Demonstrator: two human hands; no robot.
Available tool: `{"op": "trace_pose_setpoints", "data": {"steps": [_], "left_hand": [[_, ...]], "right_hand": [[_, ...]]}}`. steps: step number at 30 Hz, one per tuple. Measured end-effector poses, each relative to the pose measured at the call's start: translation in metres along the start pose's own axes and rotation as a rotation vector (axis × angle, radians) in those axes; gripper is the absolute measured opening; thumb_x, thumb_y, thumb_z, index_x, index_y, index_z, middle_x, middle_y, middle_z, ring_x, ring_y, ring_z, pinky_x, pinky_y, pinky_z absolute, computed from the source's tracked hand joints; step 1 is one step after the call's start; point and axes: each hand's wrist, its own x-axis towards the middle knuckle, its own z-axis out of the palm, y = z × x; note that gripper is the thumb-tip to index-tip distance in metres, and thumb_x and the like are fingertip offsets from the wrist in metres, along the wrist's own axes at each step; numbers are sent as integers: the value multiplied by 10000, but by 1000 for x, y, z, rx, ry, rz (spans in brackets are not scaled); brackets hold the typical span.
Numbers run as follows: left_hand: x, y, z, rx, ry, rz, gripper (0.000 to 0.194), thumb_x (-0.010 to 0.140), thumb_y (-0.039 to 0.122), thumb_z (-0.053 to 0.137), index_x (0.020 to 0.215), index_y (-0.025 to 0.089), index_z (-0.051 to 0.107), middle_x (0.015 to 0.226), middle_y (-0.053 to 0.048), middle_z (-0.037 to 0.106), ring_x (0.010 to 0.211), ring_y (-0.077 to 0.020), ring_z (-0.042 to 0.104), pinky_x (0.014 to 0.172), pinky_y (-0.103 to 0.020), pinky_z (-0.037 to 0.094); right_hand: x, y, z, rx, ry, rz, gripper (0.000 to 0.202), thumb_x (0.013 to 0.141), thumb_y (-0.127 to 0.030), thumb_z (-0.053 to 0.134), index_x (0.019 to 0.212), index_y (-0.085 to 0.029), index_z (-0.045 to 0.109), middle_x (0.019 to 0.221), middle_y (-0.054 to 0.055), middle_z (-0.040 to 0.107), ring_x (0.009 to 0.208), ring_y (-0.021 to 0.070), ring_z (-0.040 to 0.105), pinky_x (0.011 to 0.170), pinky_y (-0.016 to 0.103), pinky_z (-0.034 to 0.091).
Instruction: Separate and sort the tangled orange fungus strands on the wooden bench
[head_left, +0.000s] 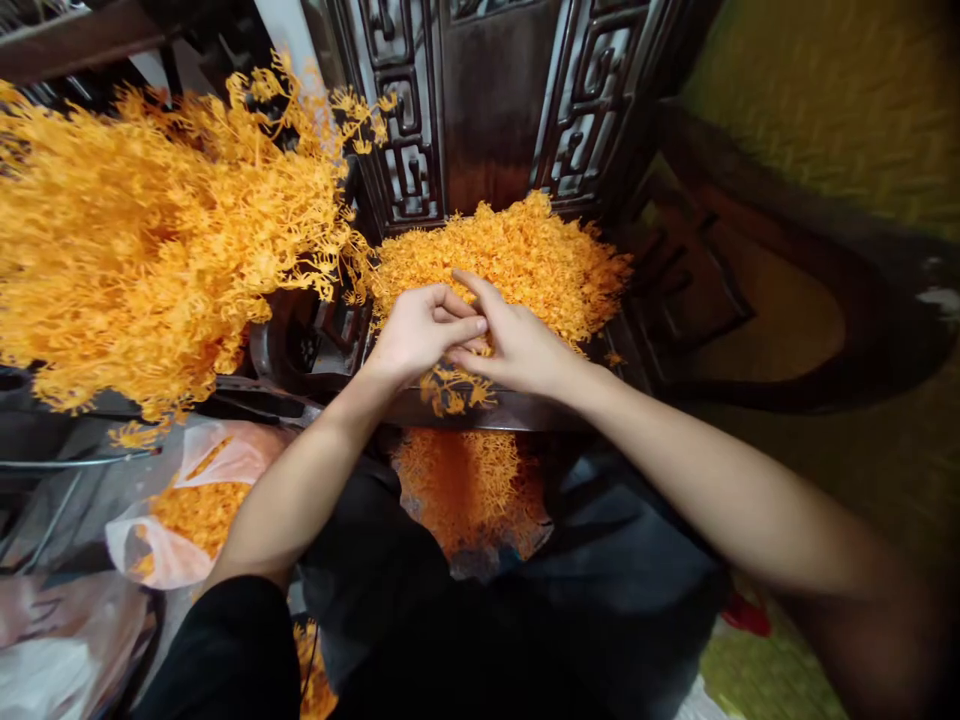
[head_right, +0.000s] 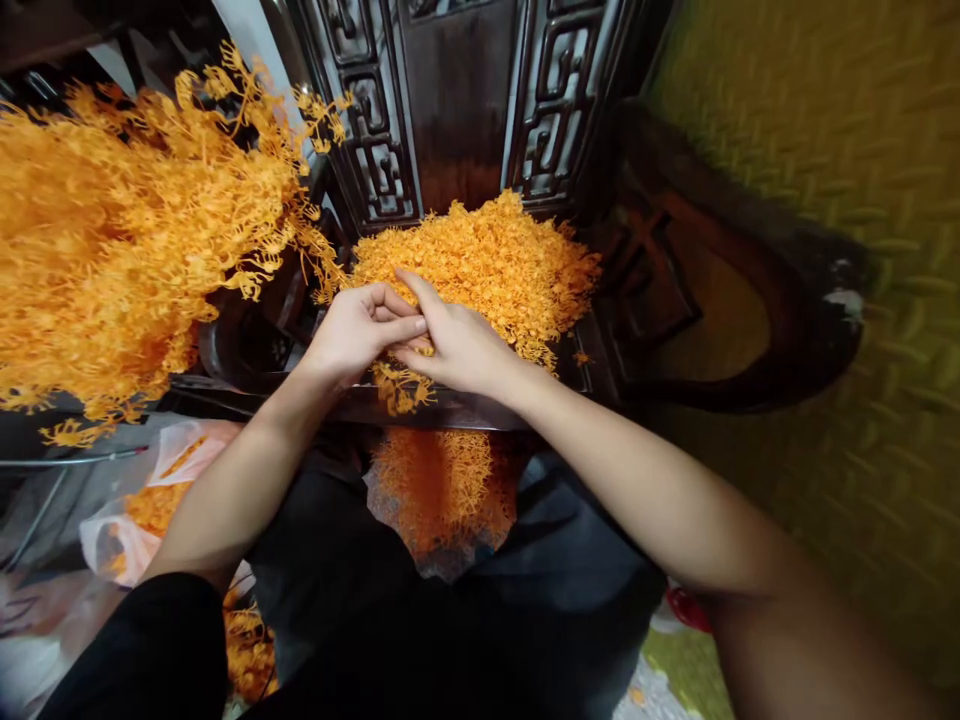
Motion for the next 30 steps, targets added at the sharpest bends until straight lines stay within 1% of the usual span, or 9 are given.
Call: {"op": "trace_pose_setpoints", "data": {"steps": [3,6,8,10,14,21,24,26,30], "left_hand": [[-7,2,-11,183,77,41,157,787,217,770,764,154,629,649,-19,690,608,-139,686,594,-245,502],[-11,2,-21,446,112,113,139,795,265,765,779,147,694,667,-24,706,615,-137,653,606,-253,472],[-12,2,-27,583,78,172,105,823,254,720,824,151,740,730,-33,739,672,-147,658,668,-273,479],[-14,2,-32,703,39,220,144,858,234,651,878,163,774,789,-42,763,736,-167,670,744,-299,485],[-20,-4,-38,872,7,227,219,866,203,566,884,162,780,826,-70,763,784,-202,669,802,-338,478],[-23,-31,-20,825,-25,139,422,792,85,509,1175,152,672,891,-83,725,764,-190,618,743,-324,463],[-25,-28,-16,775,-13,99,365,866,159,487,1192,166,650,847,-72,698,731,-190,598,723,-333,448],[-27,-21,-16,773,-52,86,312,914,268,499,1167,178,658,823,-64,683,728,-197,594,718,-339,439],[-30,-16,-18,767,-250,86,404,858,565,647,923,168,688,810,-78,661,745,-210,588,684,-333,413]], "right_hand": [[0,-4,-11,-225,-131,-10,728,869,-138,595,1572,-191,413,1254,132,726,1010,284,701,814,355,511],[0,-7,-21,-419,-259,-5,396,864,-110,551,1238,-169,670,1068,128,758,918,268,699,730,324,452],[0,-7,-26,-509,-307,42,264,883,-141,548,1102,-173,692,961,127,751,833,264,689,669,325,404],[-3,-7,-29,-578,-314,86,241,881,-142,548,1077,-183,683,906,120,743,774,259,676,629,325,359],[-9,-8,-23,-673,-252,42,225,906,-125,502,1046,-173,672,947,124,743,749,252,673,602,328,320],[-15,-15,-1,-740,-249,-56,237,963,-158,482,1120,-134,659,920,115,722,740,253,679,585,334,364],[-16,-13,0,-691,-188,-66,276,950,-219,567,1200,-130,643,1051,146,701,919,289,678,662,360,456],[-14,-9,-7,-661,-106,-69,411,924,-300,651,1298,-135,612,1215,182,652,1086,334,630,794,412,506],[-9,8,-39,-666,222,55,597,921,-369,685,1463,-196,507,1459,197,515,1301,399,484,1041,563,430]]}}
